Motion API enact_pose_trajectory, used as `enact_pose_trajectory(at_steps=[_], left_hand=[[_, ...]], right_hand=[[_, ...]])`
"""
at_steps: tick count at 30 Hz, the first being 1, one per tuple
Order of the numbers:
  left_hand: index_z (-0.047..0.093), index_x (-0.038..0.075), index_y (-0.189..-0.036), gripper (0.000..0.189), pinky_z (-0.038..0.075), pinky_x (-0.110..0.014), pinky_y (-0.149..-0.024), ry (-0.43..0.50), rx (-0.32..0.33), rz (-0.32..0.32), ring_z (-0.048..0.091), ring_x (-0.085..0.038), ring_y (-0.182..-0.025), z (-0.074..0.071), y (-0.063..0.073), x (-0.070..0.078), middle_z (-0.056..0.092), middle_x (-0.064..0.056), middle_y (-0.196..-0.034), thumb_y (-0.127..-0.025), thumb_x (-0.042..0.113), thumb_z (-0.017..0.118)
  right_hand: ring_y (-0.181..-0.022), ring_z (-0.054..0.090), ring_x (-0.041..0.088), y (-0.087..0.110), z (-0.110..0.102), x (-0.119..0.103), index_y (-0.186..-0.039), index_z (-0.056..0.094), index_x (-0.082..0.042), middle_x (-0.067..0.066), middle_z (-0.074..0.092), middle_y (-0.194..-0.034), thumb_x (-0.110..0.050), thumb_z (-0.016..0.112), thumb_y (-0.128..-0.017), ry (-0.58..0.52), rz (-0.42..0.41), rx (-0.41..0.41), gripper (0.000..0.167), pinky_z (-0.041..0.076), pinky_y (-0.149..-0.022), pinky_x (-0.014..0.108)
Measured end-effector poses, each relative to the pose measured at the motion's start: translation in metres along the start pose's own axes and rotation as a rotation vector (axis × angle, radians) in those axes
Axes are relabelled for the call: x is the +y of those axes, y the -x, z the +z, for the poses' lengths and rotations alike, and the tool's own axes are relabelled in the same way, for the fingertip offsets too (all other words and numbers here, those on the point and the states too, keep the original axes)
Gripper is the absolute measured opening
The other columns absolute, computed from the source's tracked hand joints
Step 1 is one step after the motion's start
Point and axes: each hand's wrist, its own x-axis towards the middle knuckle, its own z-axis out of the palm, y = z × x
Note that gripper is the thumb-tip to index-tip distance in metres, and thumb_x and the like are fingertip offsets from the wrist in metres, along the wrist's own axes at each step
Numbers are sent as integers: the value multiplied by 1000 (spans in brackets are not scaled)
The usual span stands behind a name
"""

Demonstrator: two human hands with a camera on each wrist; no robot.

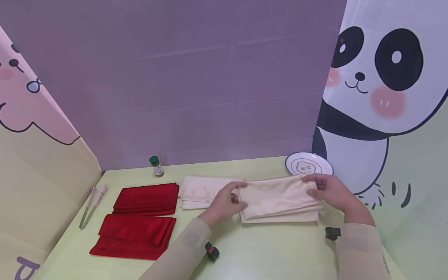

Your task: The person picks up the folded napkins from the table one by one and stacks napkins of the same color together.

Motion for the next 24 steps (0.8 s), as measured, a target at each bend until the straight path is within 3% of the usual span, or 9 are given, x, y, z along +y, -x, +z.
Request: enact_pose_trajectory(at_steps=[10,19,24], left_hand=[[61,26,-143,63,52,-23,-67,38,17,-25,58,-7,-75,-8,3,1,57,2,-100,-88,4,83],[58,32,-142,66,53,-24,-68,72,57,-34,58,-8,-74,-15,4,-1,58,1,-83,-88,6,85],[59,33,-142,67,54,-25,-69,88,66,-34,59,-9,-74,-20,6,-1,58,1,-83,-87,6,85]], right_hand=[[-96,69,9,-2,4,-4,-142,58,6,28,65,-131,-10,75,-98,3,-28,31,50,59,-76,27],[-90,68,7,-3,4,-6,-130,67,2,18,71,-120,-15,78,-97,68,-41,93,39,57,-74,23],[-97,68,6,-3,5,-13,-134,66,1,20,68,-128,-20,80,-95,47,-42,77,47,58,-78,23]])
